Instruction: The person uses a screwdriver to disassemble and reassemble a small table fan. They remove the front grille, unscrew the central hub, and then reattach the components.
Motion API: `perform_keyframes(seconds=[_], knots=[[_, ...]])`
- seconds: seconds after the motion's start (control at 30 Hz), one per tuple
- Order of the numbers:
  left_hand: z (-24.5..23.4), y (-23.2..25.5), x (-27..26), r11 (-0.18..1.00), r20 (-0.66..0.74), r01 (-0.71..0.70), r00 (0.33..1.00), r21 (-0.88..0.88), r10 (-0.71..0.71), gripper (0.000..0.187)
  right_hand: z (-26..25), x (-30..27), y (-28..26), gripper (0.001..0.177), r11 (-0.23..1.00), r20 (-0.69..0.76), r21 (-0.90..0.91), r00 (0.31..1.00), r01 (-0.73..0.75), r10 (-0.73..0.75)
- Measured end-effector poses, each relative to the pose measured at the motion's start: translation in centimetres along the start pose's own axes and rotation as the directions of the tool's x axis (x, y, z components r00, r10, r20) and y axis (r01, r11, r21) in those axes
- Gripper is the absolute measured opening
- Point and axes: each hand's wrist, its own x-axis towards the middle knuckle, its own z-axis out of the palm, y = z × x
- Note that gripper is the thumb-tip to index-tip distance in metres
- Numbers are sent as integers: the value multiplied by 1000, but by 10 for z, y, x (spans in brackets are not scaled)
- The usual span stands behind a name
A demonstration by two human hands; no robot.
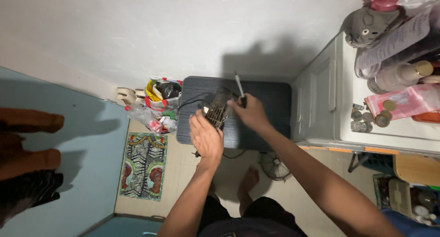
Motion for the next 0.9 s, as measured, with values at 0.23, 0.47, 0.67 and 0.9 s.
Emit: perform_keyframes(seconds=[0.23, 0.47, 0.67, 0.9], knots=[[-10, -19, 2, 962, -47, -175, 984, -210, 169, 75, 19, 8, -26, 20, 979, 105, 192, 993, -72, 52], [58, -119, 7, 734, 73, 164, 985, -659, -155, 49, 15, 7, -37, 13, 936, 196, 303, 973, -181, 125], [146, -178, 49, 361, 722, 722, 672, -590, -165, 56, 17, 10, -33, 13, 845, 233, 440, 947, -304, 219], [140, -159, 55, 319, 872, 849, 476, -422, -113, 61, 16, 7, -33, 6, 755, 255, 532, 923, -382, 287]])
